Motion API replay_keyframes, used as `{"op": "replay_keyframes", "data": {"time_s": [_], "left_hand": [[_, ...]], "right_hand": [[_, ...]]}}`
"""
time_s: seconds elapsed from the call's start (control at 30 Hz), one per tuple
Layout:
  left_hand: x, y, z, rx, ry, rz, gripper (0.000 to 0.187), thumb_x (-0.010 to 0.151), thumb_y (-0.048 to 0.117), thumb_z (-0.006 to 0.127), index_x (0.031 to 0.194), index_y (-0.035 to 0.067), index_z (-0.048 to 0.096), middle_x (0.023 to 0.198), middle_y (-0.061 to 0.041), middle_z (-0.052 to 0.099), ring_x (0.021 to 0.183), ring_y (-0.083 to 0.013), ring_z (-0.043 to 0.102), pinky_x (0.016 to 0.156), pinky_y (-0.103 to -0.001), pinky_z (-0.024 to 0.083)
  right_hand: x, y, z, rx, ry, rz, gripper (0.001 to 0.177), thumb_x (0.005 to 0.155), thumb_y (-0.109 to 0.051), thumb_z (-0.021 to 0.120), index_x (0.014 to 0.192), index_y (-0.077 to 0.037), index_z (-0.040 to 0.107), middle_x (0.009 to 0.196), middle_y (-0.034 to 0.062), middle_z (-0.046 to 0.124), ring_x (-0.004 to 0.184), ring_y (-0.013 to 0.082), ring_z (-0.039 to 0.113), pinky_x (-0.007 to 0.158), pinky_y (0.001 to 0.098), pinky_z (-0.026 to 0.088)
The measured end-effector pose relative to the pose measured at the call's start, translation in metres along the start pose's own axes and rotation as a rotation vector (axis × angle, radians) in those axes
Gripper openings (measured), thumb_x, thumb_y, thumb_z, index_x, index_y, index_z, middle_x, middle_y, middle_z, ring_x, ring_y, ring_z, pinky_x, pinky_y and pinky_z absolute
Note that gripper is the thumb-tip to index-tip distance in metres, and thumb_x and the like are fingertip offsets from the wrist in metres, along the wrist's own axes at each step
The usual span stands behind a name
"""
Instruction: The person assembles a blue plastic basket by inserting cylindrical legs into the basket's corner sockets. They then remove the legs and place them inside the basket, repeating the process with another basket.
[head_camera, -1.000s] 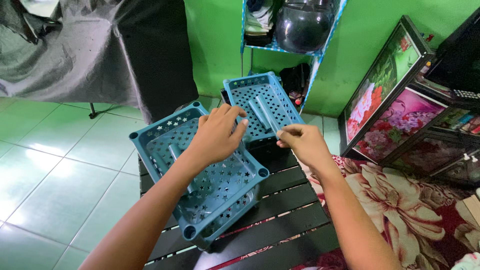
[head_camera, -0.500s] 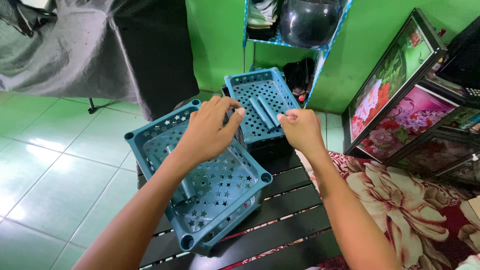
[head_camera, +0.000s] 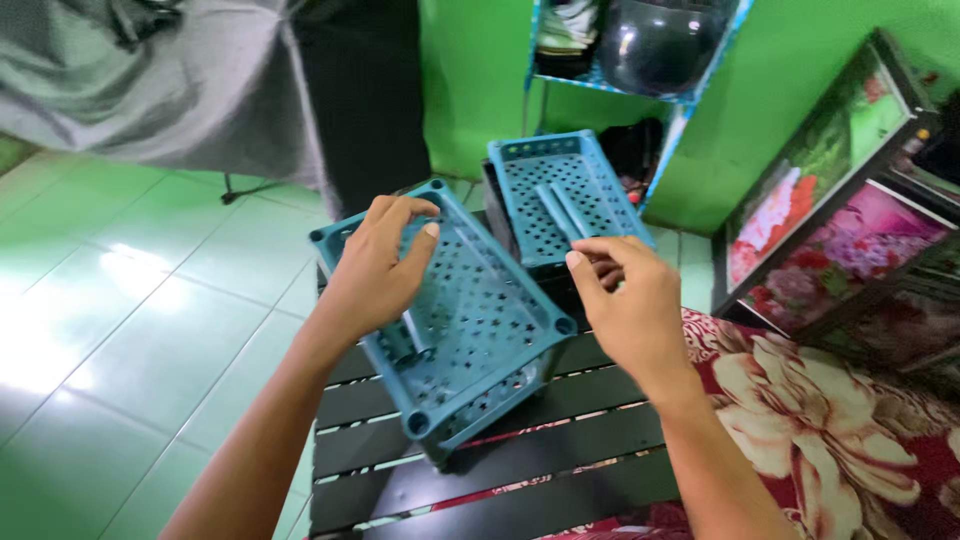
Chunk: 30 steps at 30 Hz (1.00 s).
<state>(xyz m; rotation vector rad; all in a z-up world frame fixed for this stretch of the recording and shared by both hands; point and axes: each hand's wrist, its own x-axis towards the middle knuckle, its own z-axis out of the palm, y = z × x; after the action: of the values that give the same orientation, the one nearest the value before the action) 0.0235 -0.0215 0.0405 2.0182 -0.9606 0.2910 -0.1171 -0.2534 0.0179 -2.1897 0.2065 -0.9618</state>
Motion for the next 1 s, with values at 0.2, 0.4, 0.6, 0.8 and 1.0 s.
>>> {"op": "replay_keyframes", "data": {"time_s": [0.2,0.4,0.6,0.8,1.0], "left_hand": [[-0.036,-0.010,-0.012,0.112,0.008,-0.091,0.027,0.094,0.016,0.056,0.119,0.011,0.066,0.117,-0.011,0.060,0.115,-0.0320,0.060,0.099,-0.047,0.043],[-0.052,-0.032,-0.013,0.364,-0.005,-0.086,0.032,0.092,0.026,0.060,0.121,0.013,0.065,0.120,-0.009,0.063,0.126,-0.0278,0.054,0.109,-0.059,0.027],[-0.037,-0.046,-0.004,0.417,-0.139,-0.274,0.056,0.091,0.044,0.062,0.133,0.008,0.061,0.138,-0.011,0.060,0.135,-0.0286,0.048,0.108,-0.071,0.017],[-0.035,-0.047,-0.003,0.387,-0.225,-0.386,0.063,0.087,0.047,0.066,0.136,0.008,0.059,0.137,-0.013,0.061,0.139,-0.0294,0.045,0.104,-0.078,0.014],[-0.037,-0.038,-0.014,0.084,-0.028,-0.273,0.052,0.085,0.035,0.074,0.131,0.013,0.060,0.129,-0.011,0.068,0.127,-0.0271,0.060,0.109,-0.057,0.034]], "right_hand": [[-0.025,-0.046,0.020,-0.056,-0.007,-0.347,0.013,0.089,-0.012,0.078,0.099,-0.005,0.074,0.100,0.0091,0.070,0.094,0.0307,0.067,0.085,0.0399,0.049],[-0.030,-0.069,0.047,-0.022,-0.276,-0.377,0.019,0.080,-0.016,0.081,0.095,-0.006,0.075,0.092,0.0079,0.072,0.087,0.0308,0.067,0.079,0.0407,0.047],[-0.023,-0.086,0.062,-0.007,-0.637,-0.008,0.039,0.074,-0.023,0.085,0.107,-0.006,0.074,0.092,0.0135,0.075,0.083,0.0312,0.071,0.076,0.0398,0.054],[-0.022,-0.090,0.068,-0.092,-0.675,0.056,0.043,0.074,-0.026,0.086,0.108,-0.004,0.073,0.096,0.0169,0.077,0.092,0.0325,0.074,0.081,0.0396,0.056],[-0.026,-0.084,0.070,-0.081,-0.653,0.126,0.043,0.076,-0.021,0.085,0.113,-0.005,0.072,0.093,0.0144,0.079,0.086,0.0275,0.077,0.078,0.0365,0.057]]}}
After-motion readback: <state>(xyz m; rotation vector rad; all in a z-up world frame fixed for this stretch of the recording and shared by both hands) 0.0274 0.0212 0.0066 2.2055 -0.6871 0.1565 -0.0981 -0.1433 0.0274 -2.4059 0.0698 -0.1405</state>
